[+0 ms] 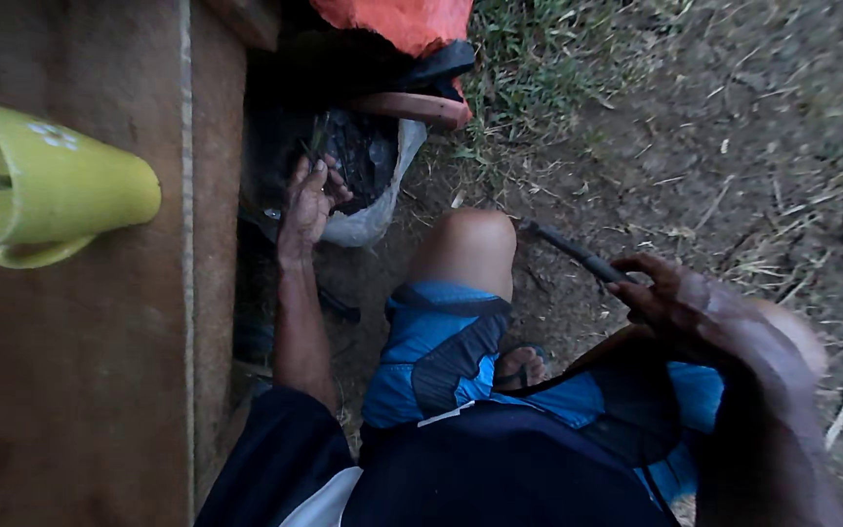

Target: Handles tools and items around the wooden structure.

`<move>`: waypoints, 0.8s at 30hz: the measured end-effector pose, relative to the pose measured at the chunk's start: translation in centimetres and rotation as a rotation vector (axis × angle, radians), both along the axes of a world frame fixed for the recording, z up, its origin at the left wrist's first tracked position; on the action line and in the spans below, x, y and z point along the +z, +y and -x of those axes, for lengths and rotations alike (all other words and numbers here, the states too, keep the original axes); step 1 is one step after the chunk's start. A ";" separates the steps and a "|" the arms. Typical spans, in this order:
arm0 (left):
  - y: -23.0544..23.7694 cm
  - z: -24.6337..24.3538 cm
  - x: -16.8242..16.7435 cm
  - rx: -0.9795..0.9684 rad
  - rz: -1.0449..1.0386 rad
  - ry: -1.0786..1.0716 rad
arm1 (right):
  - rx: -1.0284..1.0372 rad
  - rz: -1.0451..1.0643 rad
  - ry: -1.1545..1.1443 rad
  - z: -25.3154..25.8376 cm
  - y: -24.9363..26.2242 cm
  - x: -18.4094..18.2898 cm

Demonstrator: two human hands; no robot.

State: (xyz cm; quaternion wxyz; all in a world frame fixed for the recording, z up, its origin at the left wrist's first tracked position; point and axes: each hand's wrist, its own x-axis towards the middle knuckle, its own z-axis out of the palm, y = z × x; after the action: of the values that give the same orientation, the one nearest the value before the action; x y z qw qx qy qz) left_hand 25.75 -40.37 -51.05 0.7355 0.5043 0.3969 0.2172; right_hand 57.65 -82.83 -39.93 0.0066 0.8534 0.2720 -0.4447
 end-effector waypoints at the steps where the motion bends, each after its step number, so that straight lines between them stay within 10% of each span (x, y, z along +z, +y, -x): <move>1: -0.4 0.1 0.0 0.005 0.042 -0.039 | 0.001 -0.003 0.000 0.1 0.0 0.1; 17: 2.2 -2.4 -3.8 0.001 0.169 0.693 | 0.016 0.013 0.006 0.2 1.1 0.9; 24: 4.2 -2.2 -4.6 -0.086 0.344 0.624 | 0.029 0.012 0.005 -0.1 0.8 0.5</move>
State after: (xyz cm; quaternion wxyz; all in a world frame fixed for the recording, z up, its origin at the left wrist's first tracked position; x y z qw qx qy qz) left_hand 27.98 -36.16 -55.67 0.6615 0.4313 0.6116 -0.0483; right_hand 57.77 -82.01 -39.41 0.0177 0.8482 0.2815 -0.4483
